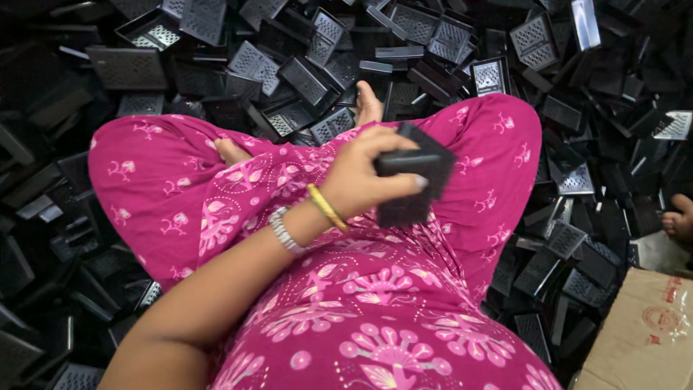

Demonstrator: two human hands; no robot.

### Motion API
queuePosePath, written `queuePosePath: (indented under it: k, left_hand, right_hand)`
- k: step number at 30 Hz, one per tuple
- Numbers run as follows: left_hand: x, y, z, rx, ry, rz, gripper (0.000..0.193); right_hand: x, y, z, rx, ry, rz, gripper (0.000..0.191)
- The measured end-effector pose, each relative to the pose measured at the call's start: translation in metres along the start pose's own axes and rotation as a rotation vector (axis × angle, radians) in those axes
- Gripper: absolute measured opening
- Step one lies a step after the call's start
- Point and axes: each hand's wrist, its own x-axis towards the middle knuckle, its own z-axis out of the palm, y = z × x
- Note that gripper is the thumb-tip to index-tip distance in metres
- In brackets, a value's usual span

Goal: The person sits on the floor in front of a large pile of black molded plastic boxes. They pick up boxes one at a time, turn each over in both hands, look at its surfaces, and toss it back onto the pile, repeating this handling throughout the episode.

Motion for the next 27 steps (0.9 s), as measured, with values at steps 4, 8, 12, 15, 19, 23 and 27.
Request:
queuePosePath:
  k: [4,8,12,15,19,23,27]
  left_hand:
    - [0.009,0.017,0.037,-0.071,-0.044,0.180,0.044]
    - [0.012,0.021,0.068,-0.165,-0.085,0.211,0.040]
    - [0.017,0.001,0.083,-0.183,-0.194,0.216,0.043]
    - [0.019,-0.011,0.096,-0.129,-0.259,0.209,0.048]
    - [0.029,-0.016,0.110,0.070,-0.330,0.292,0.080]
    - [0.049,-0.026,0.099,-0.248,-0.341,0.329,0.086]
    - [0.087,-0.055,0.046,-0.071,-0.223,0.092,0.072]
  right_hand:
    - [-0.027,0.006,0.072,0.032,-0.361,0.097,0.112]
    - [-0.030,0.033,0.111,-0.062,-0.376,0.174,0.115]
    - [-0.024,0.060,0.090,0.300,-0.256,0.282,0.102]
    - [-0.030,0.080,0.062,0.204,-0.202,0.238,0.083]
    - [-0.022,0.090,0.023,0.202,-0.133,0.311,0.073]
    - [0.000,0.092,-0.011,0.203,0.021,0.339,0.067]
    - [0.022,0.102,-0.032,0.112,0.117,0.303,0.061]
